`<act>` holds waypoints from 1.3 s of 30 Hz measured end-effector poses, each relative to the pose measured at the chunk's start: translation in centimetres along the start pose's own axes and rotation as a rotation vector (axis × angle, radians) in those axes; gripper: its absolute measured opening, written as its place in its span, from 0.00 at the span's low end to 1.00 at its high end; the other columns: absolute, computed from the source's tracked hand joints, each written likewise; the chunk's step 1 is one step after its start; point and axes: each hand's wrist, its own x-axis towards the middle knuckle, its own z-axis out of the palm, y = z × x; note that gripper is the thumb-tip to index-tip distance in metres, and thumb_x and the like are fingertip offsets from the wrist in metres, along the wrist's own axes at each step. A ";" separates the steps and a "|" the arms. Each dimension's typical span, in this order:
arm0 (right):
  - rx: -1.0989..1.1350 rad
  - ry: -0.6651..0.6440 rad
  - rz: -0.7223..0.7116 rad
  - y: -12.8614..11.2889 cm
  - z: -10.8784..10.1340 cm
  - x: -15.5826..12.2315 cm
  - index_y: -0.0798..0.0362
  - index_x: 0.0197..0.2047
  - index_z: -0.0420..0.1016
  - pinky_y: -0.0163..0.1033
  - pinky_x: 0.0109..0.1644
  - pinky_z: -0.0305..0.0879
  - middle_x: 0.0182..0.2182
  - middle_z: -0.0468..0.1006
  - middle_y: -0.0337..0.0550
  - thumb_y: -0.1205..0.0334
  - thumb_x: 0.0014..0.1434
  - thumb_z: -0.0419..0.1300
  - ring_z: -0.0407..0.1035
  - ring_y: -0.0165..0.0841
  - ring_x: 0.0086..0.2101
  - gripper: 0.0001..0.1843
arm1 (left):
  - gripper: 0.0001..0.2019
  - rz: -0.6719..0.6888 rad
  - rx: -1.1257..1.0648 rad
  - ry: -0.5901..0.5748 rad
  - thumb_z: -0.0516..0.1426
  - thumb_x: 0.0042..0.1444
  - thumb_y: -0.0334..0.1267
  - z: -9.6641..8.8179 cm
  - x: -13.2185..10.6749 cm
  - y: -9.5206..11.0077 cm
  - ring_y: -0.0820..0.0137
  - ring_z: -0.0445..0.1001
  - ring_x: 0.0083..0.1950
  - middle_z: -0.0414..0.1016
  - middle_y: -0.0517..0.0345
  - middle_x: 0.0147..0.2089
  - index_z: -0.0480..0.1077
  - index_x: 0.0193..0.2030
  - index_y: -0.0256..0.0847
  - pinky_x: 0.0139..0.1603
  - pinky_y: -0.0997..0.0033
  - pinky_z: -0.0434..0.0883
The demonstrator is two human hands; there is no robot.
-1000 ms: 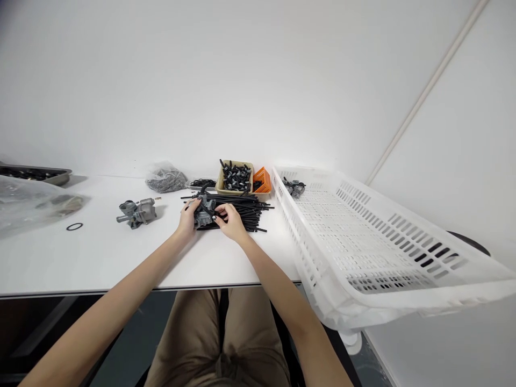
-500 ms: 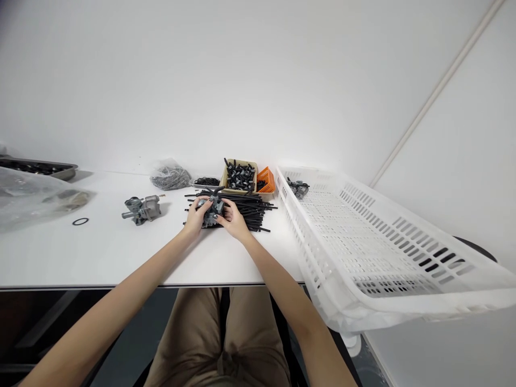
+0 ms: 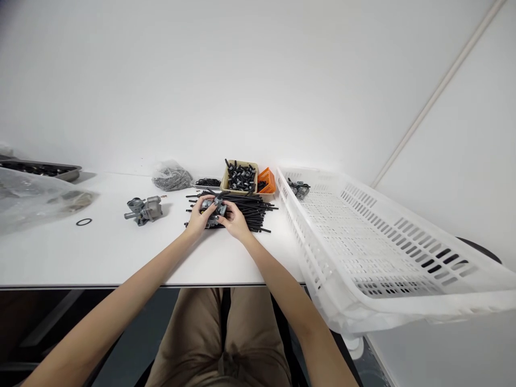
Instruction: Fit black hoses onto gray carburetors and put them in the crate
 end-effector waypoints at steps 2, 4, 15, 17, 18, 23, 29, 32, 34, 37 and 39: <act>-0.007 0.013 0.004 0.0 0.0 0.0 0.48 0.50 0.65 0.43 0.47 0.71 0.44 0.73 0.45 0.54 0.43 0.69 0.72 0.36 0.43 0.31 | 0.13 -0.021 -0.016 -0.016 0.62 0.50 0.46 -0.1 0.0 -0.1 0.64 0.70 0.45 0.73 0.56 0.42 0.72 0.41 0.44 0.53 0.66 0.64; -0.024 0.029 0.009 -0.1 0.0 0.0 0.48 0.49 0.65 0.42 0.45 0.71 0.42 0.73 0.44 0.55 0.43 0.69 0.72 0.35 0.41 0.30 | 0.13 -0.048 -0.039 -0.023 0.62 0.49 0.47 -0.1 0.0 -0.2 0.64 0.71 0.45 0.74 0.56 0.42 0.73 0.41 0.45 0.52 0.66 0.65; -0.107 0.048 0.001 -0.4 0.2 -0.2 0.50 0.49 0.66 0.42 0.46 0.71 0.44 0.74 0.44 0.58 0.45 0.67 0.71 0.34 0.41 0.27 | 0.14 -0.036 -0.032 -0.061 0.62 0.49 0.45 0.2 -0.2 -0.1 0.65 0.71 0.44 0.74 0.56 0.42 0.73 0.42 0.44 0.50 0.67 0.66; -0.149 0.034 -0.028 -0.3 0.1 -0.3 0.49 0.51 0.66 0.42 0.47 0.71 0.44 0.74 0.45 0.58 0.47 0.66 0.71 0.35 0.41 0.27 | 0.14 -0.045 -0.038 -0.050 0.62 0.49 0.46 0.1 -0.1 0.0 0.64 0.71 0.45 0.74 0.56 0.42 0.73 0.41 0.44 0.50 0.67 0.66; -0.184 0.027 -0.046 -0.3 0.1 -0.3 0.49 0.52 0.66 0.43 0.47 0.71 0.45 0.74 0.45 0.59 0.48 0.65 0.71 0.35 0.42 0.27 | 0.14 -0.055 -0.048 -0.043 0.63 0.49 0.46 0.1 -0.1 0.1 0.64 0.71 0.45 0.74 0.55 0.42 0.73 0.41 0.44 0.51 0.67 0.66; -0.404 -0.006 -0.136 -0.2 -0.2 -0.5 0.47 0.59 0.63 0.46 0.52 0.68 0.50 0.72 0.48 0.61 0.55 0.60 0.68 0.37 0.49 0.27 | 0.17 -0.160 -0.130 0.010 0.63 0.46 0.51 0.1 0.2 0.0 0.64 0.72 0.43 0.76 0.56 0.40 0.74 0.38 0.43 0.48 0.68 0.67; -0.497 -0.012 -0.190 -0.8 -0.2 -0.6 0.46 0.59 0.64 0.43 0.49 0.69 0.51 0.70 0.48 0.60 0.59 0.56 0.68 0.35 0.44 0.24 | 0.22 -0.302 -0.316 0.070 0.64 0.42 0.57 0.0 0.8 -1.2 0.66 0.73 0.39 0.76 0.57 0.38 0.74 0.37 0.42 0.41 0.70 0.69; -0.484 0.021 -0.155 -1.1 -0.3 -0.7 0.48 0.56 0.66 0.39 0.42 0.70 0.41 0.72 0.44 0.57 0.55 0.60 0.68 0.31 0.35 0.25 | 0.25 -0.430 -0.387 0.065 0.63 0.41 0.60 0.1 0.7 -1.0 0.65 0.75 0.36 0.77 0.55 0.34 0.74 0.37 0.41 0.37 0.67 0.71; -0.471 0.033 -0.154 -1.3 -0.5 -0.7 0.49 0.55 0.67 0.37 0.39 0.69 0.38 0.72 0.42 0.55 0.55 0.61 0.66 0.29 0.31 0.25 | 0.25 -0.529 -0.434 0.052 0.60 0.44 0.62 0.2 0.5 -0.6 0.63 0.75 0.33 0.77 0.55 0.32 0.74 0.37 0.41 0.34 0.64 0.72; -0.421 0.056 -0.179 -1.4 -0.7 -0.5 0.49 0.54 0.67 0.35 0.36 0.67 0.37 0.71 0.41 0.52 0.58 0.57 0.65 0.28 0.30 0.21 | 0.25 -0.606 -0.526 0.007 0.57 0.48 0.63 0.2 0.2 0.3 0.60 0.77 0.34 0.78 0.53 0.33 0.73 0.39 0.42 0.34 0.60 0.73; -0.364 0.090 -0.178 -1.4 -0.8 -0.3 0.49 0.53 0.66 0.34 0.36 0.66 0.36 0.71 0.41 0.51 0.60 0.54 0.67 0.28 0.31 0.20 | 0.27 -0.614 -0.575 -0.042 0.55 0.49 0.64 0.1 0.2 0.9 0.57 0.77 0.36 0.79 0.50 0.34 0.74 0.41 0.42 0.35 0.57 0.74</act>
